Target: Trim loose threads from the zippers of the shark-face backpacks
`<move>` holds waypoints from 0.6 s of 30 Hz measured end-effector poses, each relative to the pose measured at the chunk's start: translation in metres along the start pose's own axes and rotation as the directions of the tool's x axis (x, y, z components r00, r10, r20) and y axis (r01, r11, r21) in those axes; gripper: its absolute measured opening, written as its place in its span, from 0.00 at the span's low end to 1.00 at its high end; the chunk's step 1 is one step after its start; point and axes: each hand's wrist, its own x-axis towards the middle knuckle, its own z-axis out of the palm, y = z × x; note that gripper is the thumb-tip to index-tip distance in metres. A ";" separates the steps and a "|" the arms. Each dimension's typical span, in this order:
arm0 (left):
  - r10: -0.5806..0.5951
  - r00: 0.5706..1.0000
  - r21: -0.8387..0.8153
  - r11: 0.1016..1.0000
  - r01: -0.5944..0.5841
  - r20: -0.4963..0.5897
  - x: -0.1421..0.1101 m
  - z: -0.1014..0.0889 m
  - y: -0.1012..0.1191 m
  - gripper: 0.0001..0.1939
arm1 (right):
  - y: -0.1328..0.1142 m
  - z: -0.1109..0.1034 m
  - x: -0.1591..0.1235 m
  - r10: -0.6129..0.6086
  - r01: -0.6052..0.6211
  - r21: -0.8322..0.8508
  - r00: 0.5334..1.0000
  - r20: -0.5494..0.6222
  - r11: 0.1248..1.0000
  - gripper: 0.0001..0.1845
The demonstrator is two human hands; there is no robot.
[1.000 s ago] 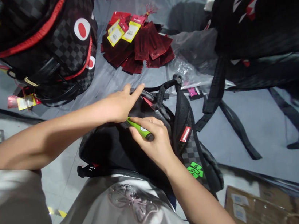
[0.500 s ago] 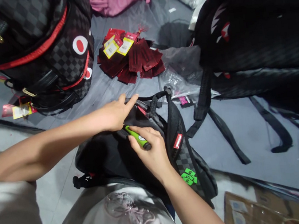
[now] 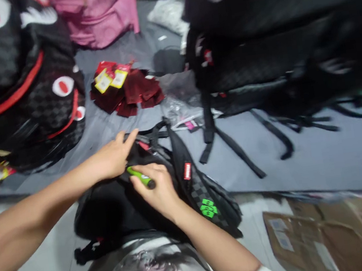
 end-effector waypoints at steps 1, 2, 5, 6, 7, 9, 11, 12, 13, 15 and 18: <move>0.002 1.000 -0.003 1.000 -0.002 -0.008 0.001 0.002 -0.002 0.47 | -0.004 -0.005 0.002 0.001 -0.002 0.039 1.000 0.010 0.999 0.08; 0.009 1.000 -0.005 1.000 -0.009 -0.014 0.002 0.003 -0.005 0.47 | -0.007 -0.013 0.004 -0.008 0.007 0.080 1.000 0.007 0.997 0.07; 0.037 0.999 -0.006 0.999 -0.037 -0.023 0.008 0.007 -0.011 0.48 | -0.006 -0.057 0.010 -0.102 0.123 0.124 0.981 -0.165 0.985 0.06; 0.040 0.999 -0.008 0.999 -0.040 -0.027 0.008 0.007 -0.011 0.47 | 0.002 -0.075 0.013 -0.127 0.158 0.087 0.951 -0.281 0.984 0.07; 0.039 0.999 -0.011 0.999 -0.039 -0.031 0.009 0.008 -0.011 0.47 | 0.014 -0.093 0.019 -0.135 0.158 0.027 0.911 -0.390 0.987 0.09; 0.027 0.999 -0.015 1.000 -0.027 -0.033 0.008 0.008 -0.008 0.46 | 0.051 -0.123 0.038 -0.069 -0.005 -0.129 0.824 -0.563 0.992 0.13; 0.015 1.000 -0.019 1.000 -0.016 -0.026 0.008 0.007 -0.006 0.46 | 0.098 -0.141 0.067 0.122 -0.283 -0.308 0.883 -0.454 0.908 0.13; 0.011 1.000 -0.021 1.000 -0.011 -0.022 0.008 0.007 -0.005 0.46 | 0.121 -0.144 0.083 0.258 -0.392 -0.393 0.900 -0.353 0.832 0.12; 0.009 1.000 -0.025 1.000 -0.010 -0.020 0.008 0.008 -0.005 0.46 | 0.142 -0.145 0.098 0.320 -0.437 -0.413 0.890 -0.324 0.799 0.11; 0.002 1.000 -0.033 0.999 -0.003 -0.022 0.009 0.009 -0.005 0.47 | 0.175 -0.141 0.124 0.422 -0.517 -0.424 0.855 -0.302 0.743 0.11; -0.017 1.000 -0.033 0.999 0.016 -0.019 0.009 0.010 -0.005 0.47 | 0.200 -0.134 0.146 0.517 -0.609 -0.386 0.793 -0.322 0.694 0.17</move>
